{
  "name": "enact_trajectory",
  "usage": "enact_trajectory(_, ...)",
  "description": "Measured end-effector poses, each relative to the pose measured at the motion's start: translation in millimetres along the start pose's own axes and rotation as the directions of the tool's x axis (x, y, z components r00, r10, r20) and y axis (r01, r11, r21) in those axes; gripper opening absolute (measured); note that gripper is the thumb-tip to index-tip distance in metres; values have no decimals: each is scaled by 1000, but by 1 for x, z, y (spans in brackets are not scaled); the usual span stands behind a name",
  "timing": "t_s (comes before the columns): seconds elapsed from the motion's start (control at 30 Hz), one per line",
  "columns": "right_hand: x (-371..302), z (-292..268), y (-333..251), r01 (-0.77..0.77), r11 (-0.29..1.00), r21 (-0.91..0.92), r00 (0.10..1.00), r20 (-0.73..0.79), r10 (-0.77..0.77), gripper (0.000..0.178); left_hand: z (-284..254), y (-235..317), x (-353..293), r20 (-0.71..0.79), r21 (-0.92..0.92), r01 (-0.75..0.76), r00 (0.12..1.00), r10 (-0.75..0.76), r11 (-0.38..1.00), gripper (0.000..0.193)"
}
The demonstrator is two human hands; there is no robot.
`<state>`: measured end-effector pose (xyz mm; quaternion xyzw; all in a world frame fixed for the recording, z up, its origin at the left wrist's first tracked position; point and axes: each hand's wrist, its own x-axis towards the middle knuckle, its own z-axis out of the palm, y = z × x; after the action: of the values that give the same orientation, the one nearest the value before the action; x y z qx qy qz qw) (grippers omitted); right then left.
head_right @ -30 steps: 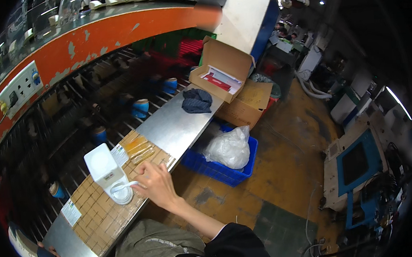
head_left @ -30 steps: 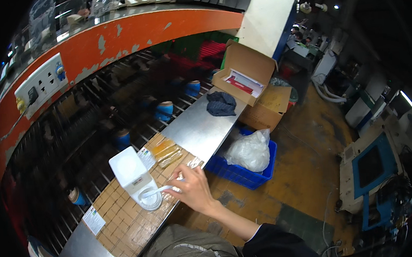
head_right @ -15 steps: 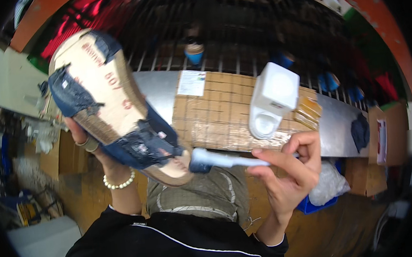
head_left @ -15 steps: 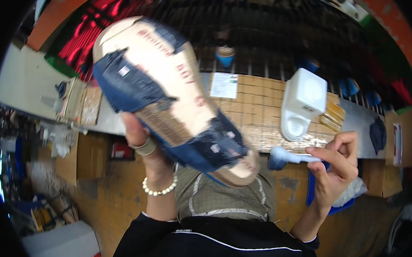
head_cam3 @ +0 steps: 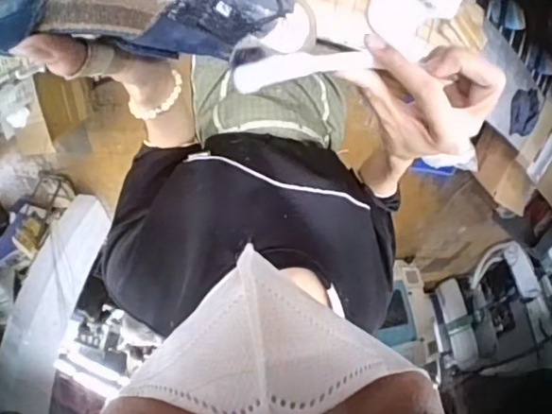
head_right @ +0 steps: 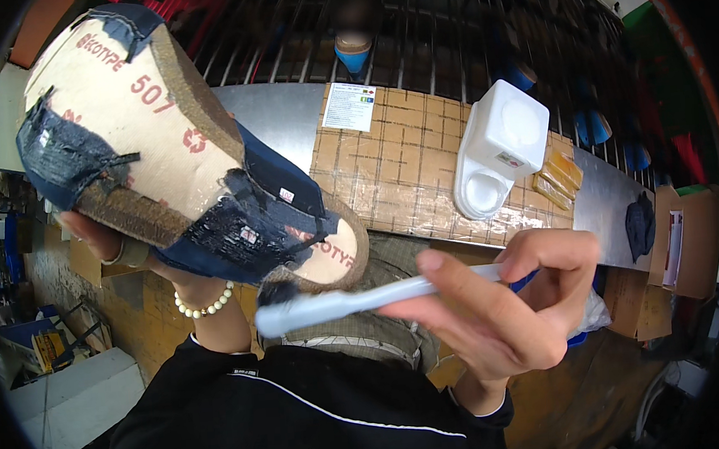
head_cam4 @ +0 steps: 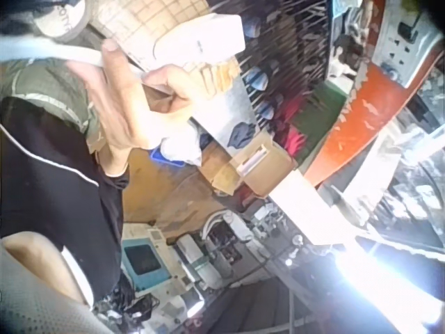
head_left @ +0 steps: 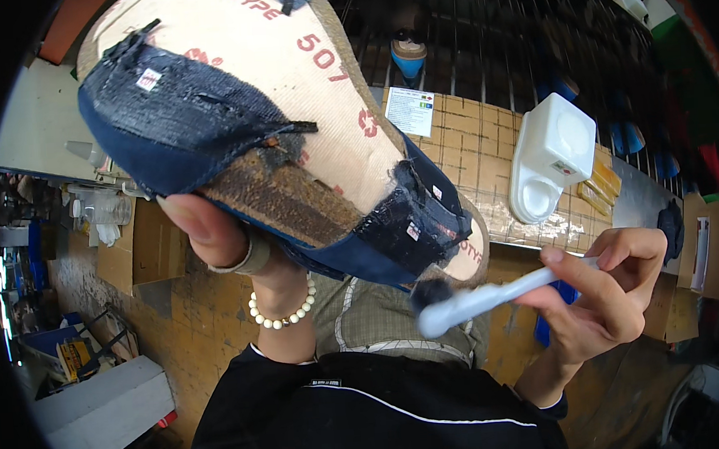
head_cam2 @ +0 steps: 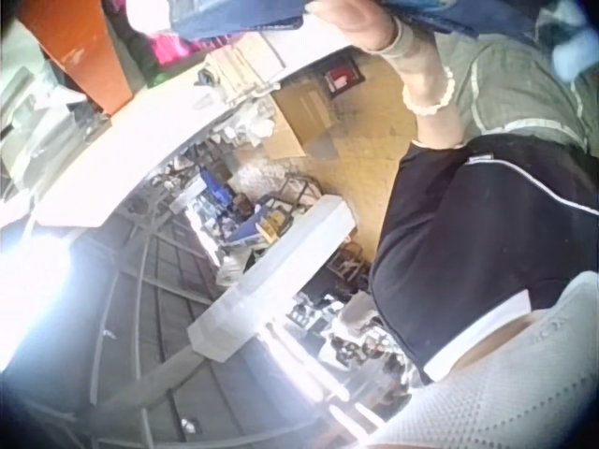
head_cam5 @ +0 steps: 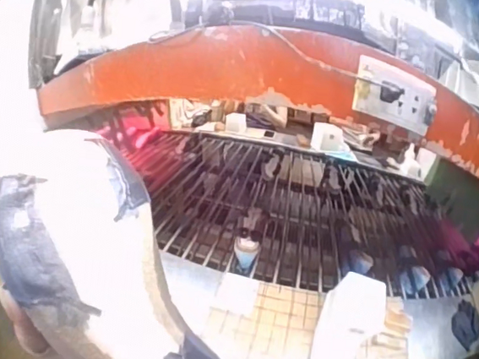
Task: The person holds a blue sandal and uses a brush to apply a dark adhesive to the sole and strap areas. The sandal is repeatedly rotated to access different sections while the brush is dipped into a white container to reload adhesive.
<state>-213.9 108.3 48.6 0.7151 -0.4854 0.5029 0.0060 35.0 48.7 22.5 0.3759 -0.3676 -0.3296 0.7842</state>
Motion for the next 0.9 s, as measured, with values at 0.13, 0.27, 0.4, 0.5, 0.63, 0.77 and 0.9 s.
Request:
enact_trajectory(0.13,-4,1,8,-65,994,91,998,-10,66,53,-4,-2,5,90,-106,-33,995,42,994,79)
enact_trajectory(0.27,-12,5,13,-72,989,132,995,76,62,52,2,-2,7,-25,-133,-40,999,37,990,72)
enact_trajectory(0.4,-15,6,13,-121,978,171,992,63,112,48,-42,-45,11,243,241,-556,828,504,796,59)
enact_trajectory(0.5,-16,7,19,-103,970,219,991,108,80,49,-31,-42,10,155,159,-350,932,327,923,62)
enact_trajectory(0.63,-22,7,21,-154,951,267,988,67,142,50,-3,-19,8,3,-144,179,984,-180,973,73)
enact_trajectory(0.77,-20,5,23,-118,953,278,989,114,90,49,5,-9,2,87,-211,360,933,-349,909,78)
enact_trajectory(0.9,-20,8,25,-107,961,254,990,118,79,49,22,-9,-5,92,-157,292,955,-280,944,71)
